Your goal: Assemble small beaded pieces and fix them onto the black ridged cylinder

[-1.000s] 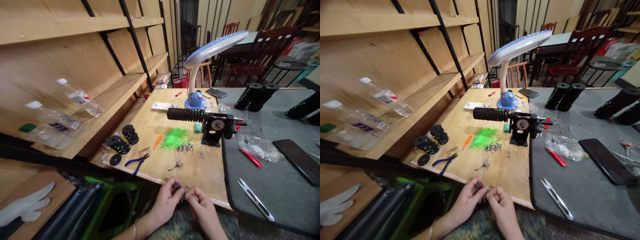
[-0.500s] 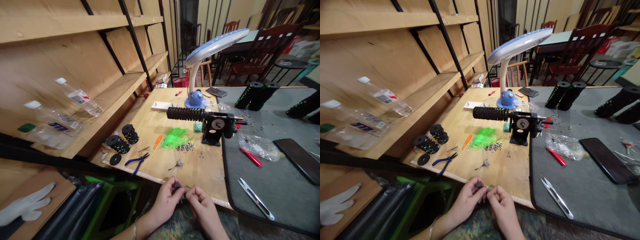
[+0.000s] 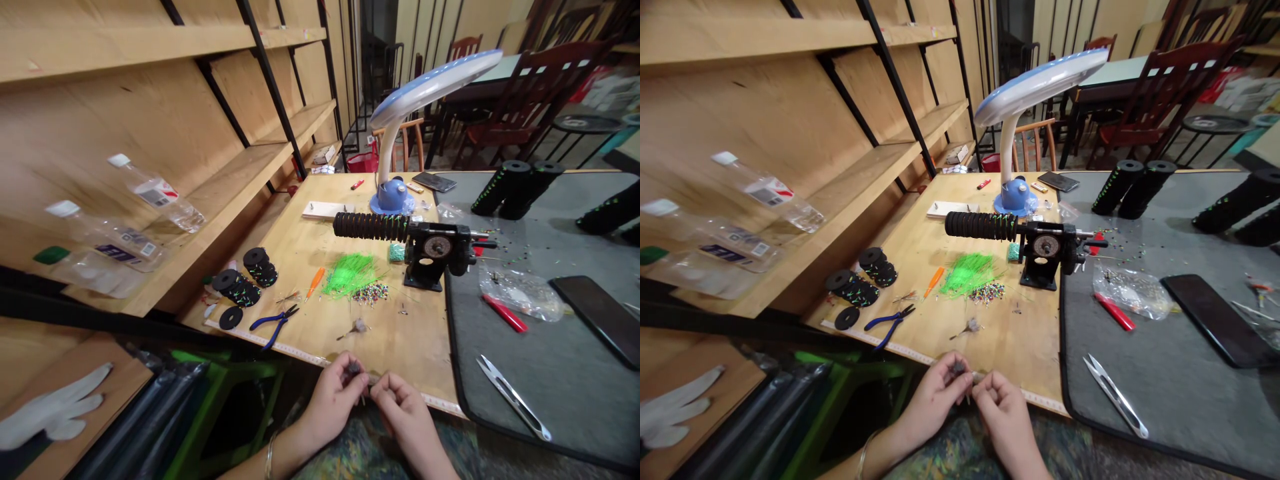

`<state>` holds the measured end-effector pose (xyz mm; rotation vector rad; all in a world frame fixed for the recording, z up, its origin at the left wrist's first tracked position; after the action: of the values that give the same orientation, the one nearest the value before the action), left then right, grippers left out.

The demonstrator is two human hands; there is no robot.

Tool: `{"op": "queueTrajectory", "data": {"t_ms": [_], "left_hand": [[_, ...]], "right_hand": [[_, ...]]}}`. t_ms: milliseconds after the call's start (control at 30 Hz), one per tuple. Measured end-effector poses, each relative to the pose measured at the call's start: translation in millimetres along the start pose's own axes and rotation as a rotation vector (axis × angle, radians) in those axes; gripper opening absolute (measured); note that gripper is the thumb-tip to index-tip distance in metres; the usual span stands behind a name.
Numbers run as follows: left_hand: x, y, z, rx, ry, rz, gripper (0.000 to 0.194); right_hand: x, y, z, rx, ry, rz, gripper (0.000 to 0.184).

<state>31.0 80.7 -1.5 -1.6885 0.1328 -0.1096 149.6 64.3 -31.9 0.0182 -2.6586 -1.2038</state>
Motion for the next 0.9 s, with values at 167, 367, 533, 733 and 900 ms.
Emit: {"op": "queueTrajectory", "data": {"t_ms": [167, 367, 533, 733, 900], "left_hand": [[0.7, -1.3, -1.0, 0.02, -0.012, 0.005, 0.022], [2.7, -2.8, -1.4, 0.043, -0.005, 0.027, 0.016], [4.1, -7.5, -1.3, 0.075, 0.025, 0.048, 0.013], [1.4, -11.4, -1.4, 0.12, 0.027, 0.175, 0.007], [1.3, -10.4, -1.5, 0.161, 0.033, 0.27, 0.005]], "right_hand": [[-0.8, 1.9, 0.1, 0.004, 0.004, 0.029, 0.044], [-3.1, 1.3, 1.3, 0.008, -0.005, 0.049, 0.047], [-5.3, -0.1, 3.8, -0.003, -0.017, 0.053, 0.052], [-5.5, 7.4, 1.0, -0.03, -0.019, 0.039, 0.055], [-4.2, 6.1, 2.9, -0.03, -0.01, 0.045, 0.053]]}}
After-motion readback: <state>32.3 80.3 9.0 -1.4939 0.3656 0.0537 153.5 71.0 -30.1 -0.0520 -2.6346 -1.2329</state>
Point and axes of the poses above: each hand's wrist, its own z-axis towards the middle knuckle, its own x-axis out of the palm, y = z × x, the point moved 6 cm from there along z, towards the middle knuckle, and after that the axes turned 13 degrees about x, right-handed, at the moved point
